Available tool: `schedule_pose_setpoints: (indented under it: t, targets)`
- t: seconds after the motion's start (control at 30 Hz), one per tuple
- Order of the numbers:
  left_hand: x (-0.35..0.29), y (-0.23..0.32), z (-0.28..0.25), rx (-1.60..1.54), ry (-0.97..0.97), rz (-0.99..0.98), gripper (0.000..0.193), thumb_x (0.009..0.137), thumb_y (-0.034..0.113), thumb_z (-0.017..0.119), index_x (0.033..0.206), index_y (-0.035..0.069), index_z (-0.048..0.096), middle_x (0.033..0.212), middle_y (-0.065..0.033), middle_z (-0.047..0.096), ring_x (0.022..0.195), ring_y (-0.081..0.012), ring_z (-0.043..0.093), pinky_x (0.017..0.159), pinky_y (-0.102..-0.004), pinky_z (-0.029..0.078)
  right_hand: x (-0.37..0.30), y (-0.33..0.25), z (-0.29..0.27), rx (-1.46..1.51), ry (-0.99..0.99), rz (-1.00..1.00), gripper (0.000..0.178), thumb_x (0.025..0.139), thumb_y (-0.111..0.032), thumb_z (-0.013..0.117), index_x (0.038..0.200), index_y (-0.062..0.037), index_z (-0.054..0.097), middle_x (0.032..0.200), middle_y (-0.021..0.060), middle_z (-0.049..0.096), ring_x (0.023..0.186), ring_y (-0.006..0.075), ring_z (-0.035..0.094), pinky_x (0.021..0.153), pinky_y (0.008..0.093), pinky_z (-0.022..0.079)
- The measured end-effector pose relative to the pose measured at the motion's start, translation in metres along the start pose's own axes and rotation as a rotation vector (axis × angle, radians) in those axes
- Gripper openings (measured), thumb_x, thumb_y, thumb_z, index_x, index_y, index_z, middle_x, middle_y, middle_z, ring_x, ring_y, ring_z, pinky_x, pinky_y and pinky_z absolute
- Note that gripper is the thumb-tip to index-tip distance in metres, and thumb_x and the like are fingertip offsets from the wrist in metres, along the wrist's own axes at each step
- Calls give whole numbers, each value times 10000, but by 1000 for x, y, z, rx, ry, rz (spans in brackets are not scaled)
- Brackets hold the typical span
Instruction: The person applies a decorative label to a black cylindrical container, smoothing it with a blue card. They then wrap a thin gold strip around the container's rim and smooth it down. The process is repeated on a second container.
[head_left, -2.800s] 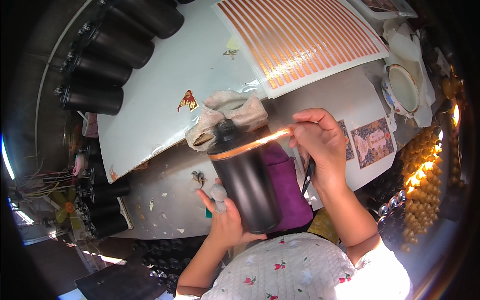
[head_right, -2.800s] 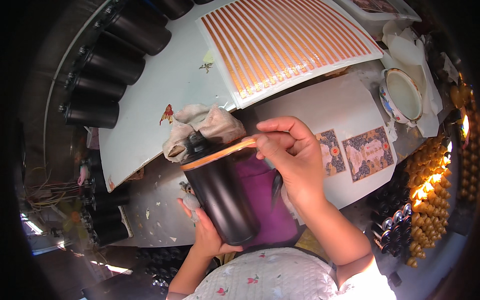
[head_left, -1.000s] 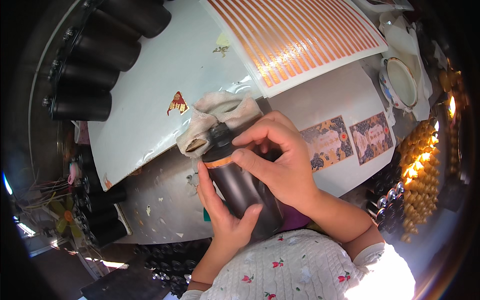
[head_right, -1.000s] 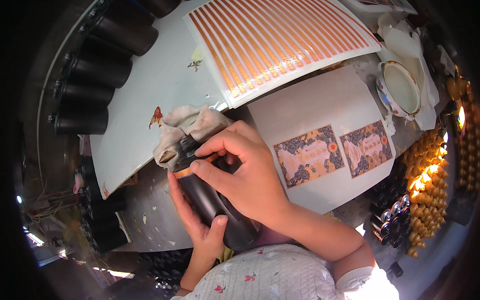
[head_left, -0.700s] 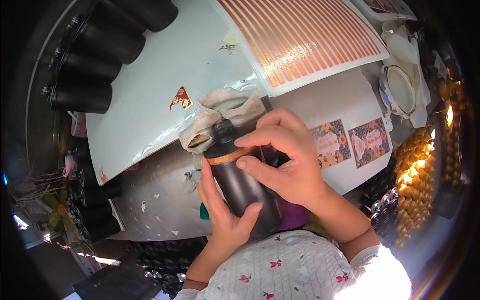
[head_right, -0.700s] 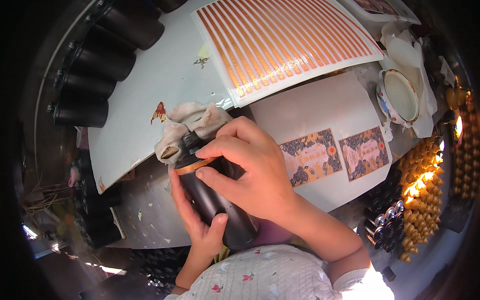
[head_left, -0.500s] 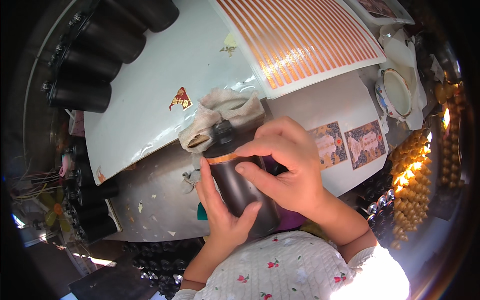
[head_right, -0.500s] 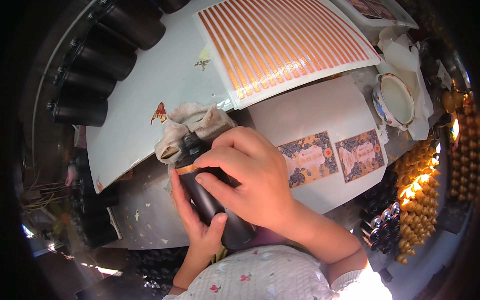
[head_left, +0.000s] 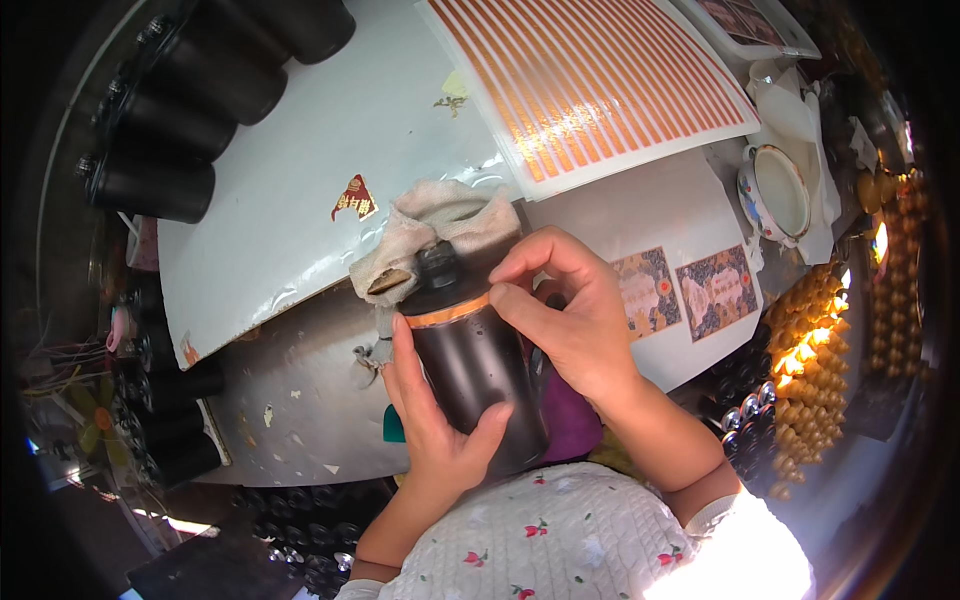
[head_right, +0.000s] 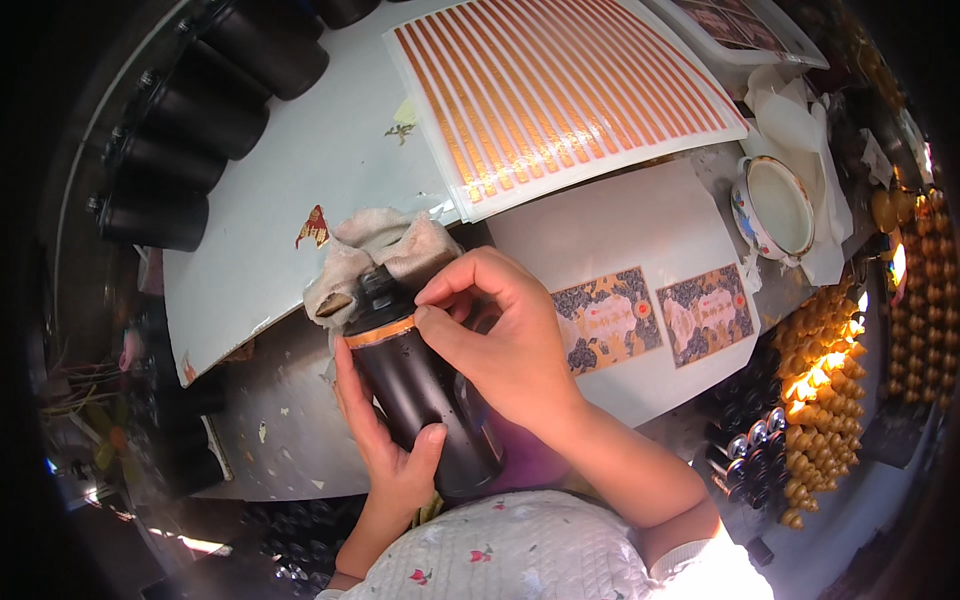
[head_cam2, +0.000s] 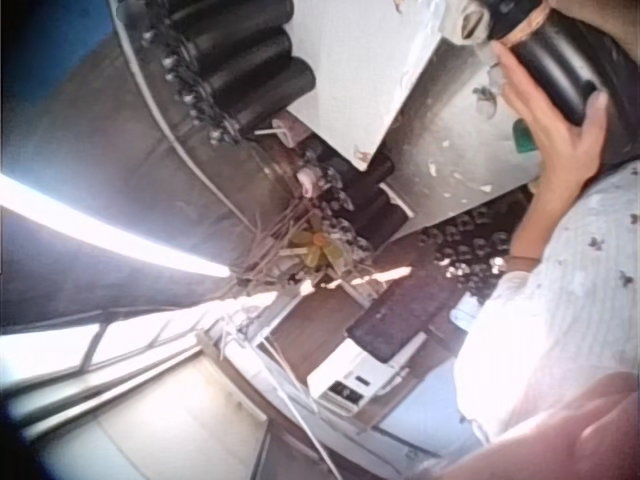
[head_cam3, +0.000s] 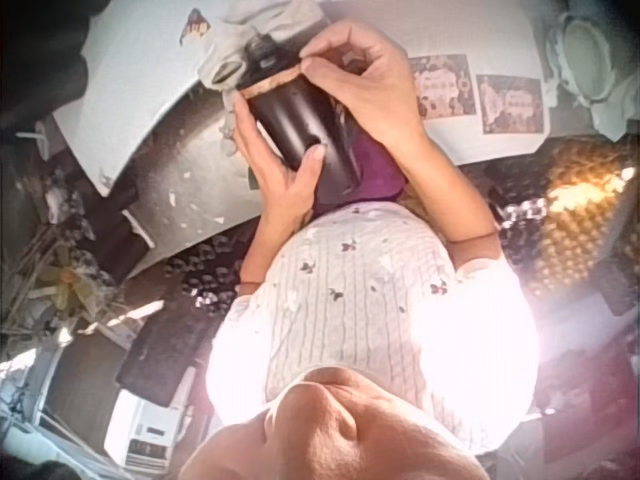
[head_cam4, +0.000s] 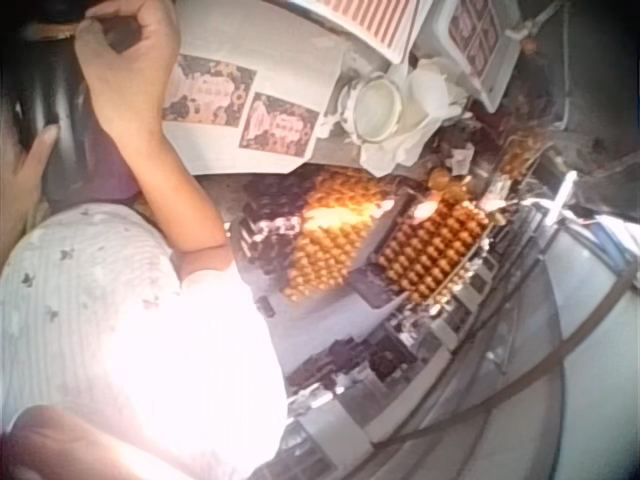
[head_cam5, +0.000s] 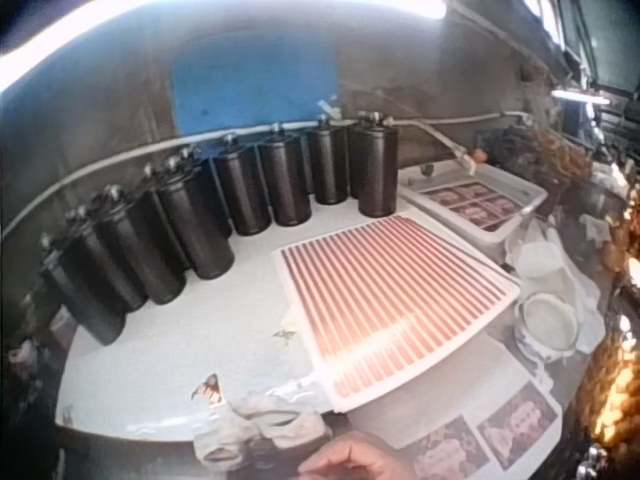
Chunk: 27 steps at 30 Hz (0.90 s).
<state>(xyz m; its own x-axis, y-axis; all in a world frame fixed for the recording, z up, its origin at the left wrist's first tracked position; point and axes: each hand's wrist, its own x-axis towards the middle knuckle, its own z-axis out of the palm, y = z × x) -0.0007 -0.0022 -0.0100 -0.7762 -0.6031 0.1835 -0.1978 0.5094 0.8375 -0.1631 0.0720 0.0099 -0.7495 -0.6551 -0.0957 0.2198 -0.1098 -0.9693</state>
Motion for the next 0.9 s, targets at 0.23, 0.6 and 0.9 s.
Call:
schedule_pose_setpoints:
  t: [0.23, 0.6, 0.9]
  targets:
    - [1, 2, -2, 27, -14, 4, 1107, 757, 297, 786, 1554, -73, 112, 1328, -216, 420, 1105, -311, 408, 1004, -432, 335, 0, 4, -1, 17, 2, 39, 60, 859, -21, 688, 897, -43, 647, 908, -13, 625, 817, 49, 593, 700, 218, 449]
    - [1, 1, -3, 31, -17, 9, 1111, 758, 300, 789, 1556, -66, 109, 1291, -217, 430, 1108, -323, 410, 1002, -440, 339, 0, 6, 2, 7, -28, -31, 109, 852, -32, 723, 943, -36, 665, 923, -2, 599, 810, 54, 569, 684, 219, 449]
    - [2, 1, -5, 84, -18, 61, 1093, 757, 303, 796, 1542, -84, 141, 1315, -218, 448, 1041, -315, 413, 974, -438, 329, 3, -1, 7, -344, -60, -415, 214, 750, 16, 785, 940, -50, 711, 920, 53, 582, 779, 159, 599, 642, 268, 477]
